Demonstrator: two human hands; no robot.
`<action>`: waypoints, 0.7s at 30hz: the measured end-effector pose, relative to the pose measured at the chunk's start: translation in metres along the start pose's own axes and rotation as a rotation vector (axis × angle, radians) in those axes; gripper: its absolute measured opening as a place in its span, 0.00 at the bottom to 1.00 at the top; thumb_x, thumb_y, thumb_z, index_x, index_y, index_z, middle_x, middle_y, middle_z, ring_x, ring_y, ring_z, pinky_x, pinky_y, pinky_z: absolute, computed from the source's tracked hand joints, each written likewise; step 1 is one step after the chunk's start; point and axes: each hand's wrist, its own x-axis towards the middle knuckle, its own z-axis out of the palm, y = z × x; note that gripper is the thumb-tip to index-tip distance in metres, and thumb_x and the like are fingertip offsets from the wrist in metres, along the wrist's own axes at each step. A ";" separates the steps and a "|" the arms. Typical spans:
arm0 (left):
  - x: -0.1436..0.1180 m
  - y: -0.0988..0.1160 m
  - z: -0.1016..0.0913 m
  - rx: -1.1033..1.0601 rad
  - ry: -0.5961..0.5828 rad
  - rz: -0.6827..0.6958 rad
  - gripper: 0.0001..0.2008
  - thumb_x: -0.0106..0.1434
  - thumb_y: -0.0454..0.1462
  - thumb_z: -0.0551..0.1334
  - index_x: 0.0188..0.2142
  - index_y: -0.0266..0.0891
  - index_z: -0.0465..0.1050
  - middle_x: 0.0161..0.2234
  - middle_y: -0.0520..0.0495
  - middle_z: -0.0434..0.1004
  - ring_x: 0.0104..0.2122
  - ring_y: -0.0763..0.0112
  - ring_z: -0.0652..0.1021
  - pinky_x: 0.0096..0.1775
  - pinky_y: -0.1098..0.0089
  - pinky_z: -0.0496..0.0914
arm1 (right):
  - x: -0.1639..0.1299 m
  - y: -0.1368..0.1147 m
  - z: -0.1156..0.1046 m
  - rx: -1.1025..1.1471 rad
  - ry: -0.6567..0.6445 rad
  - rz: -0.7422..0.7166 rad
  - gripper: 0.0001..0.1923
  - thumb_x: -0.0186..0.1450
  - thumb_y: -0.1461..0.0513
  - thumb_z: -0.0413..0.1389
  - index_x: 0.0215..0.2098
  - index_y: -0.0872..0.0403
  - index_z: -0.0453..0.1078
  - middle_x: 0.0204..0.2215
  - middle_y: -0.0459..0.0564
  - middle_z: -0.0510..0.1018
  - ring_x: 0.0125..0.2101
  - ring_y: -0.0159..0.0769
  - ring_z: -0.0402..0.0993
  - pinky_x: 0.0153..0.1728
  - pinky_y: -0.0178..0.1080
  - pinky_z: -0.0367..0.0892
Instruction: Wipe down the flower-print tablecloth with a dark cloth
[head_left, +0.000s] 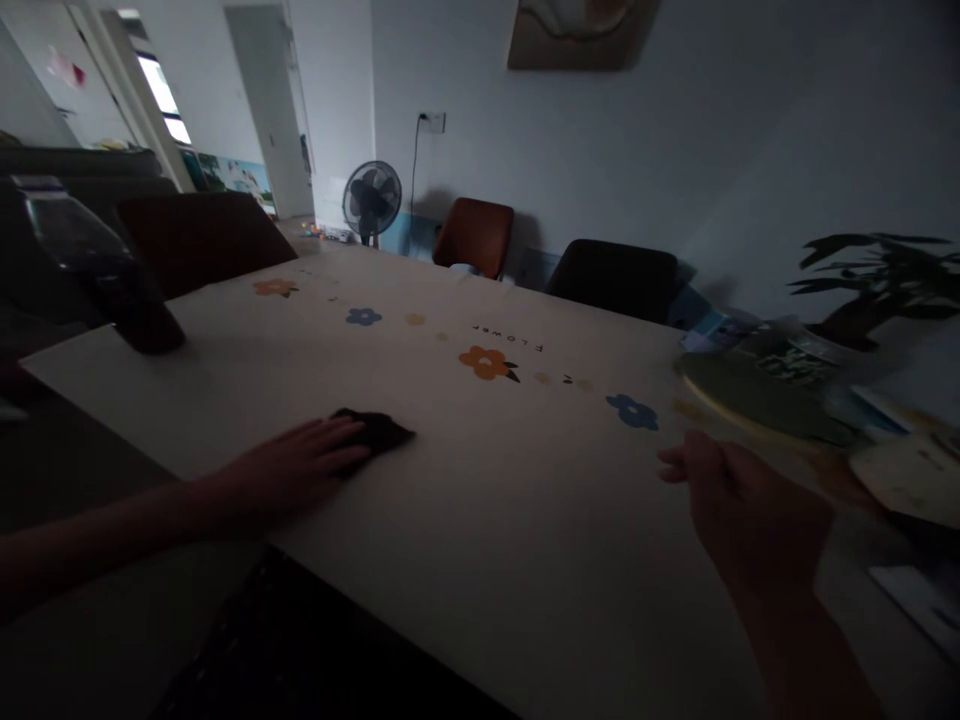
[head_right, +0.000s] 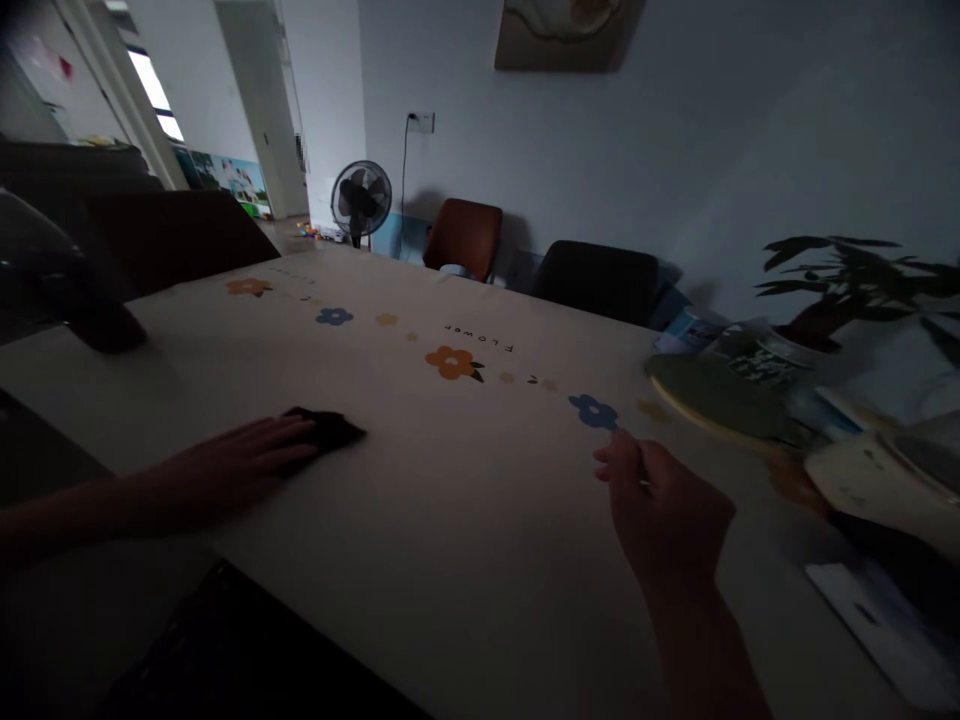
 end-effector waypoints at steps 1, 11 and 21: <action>-0.008 -0.021 0.001 -0.008 -0.014 -0.060 0.24 0.72 0.41 0.44 0.65 0.45 0.61 0.68 0.47 0.53 0.68 0.65 0.54 0.66 0.62 0.49 | 0.000 0.000 0.000 -0.012 -0.014 0.012 0.23 0.52 0.43 0.43 0.20 0.49 0.71 0.22 0.52 0.80 0.30 0.46 0.79 0.38 0.44 0.68; -0.027 -0.188 -0.008 -0.149 0.004 -0.461 0.38 0.65 0.52 0.39 0.62 0.26 0.62 0.66 0.36 0.58 0.67 0.61 0.55 0.66 0.58 0.48 | 0.000 -0.005 0.004 -0.041 -0.084 0.084 0.24 0.49 0.42 0.42 0.21 0.48 0.71 0.24 0.52 0.81 0.34 0.48 0.79 0.40 0.45 0.68; 0.018 -0.226 -0.025 -0.102 0.099 -0.741 0.20 0.68 0.43 0.50 0.40 0.28 0.73 0.56 0.36 0.71 0.58 0.64 0.65 0.62 0.61 0.55 | 0.005 -0.006 0.002 -0.083 -0.112 0.163 0.24 0.44 0.41 0.42 0.18 0.45 0.70 0.24 0.50 0.81 0.38 0.53 0.79 0.44 0.48 0.67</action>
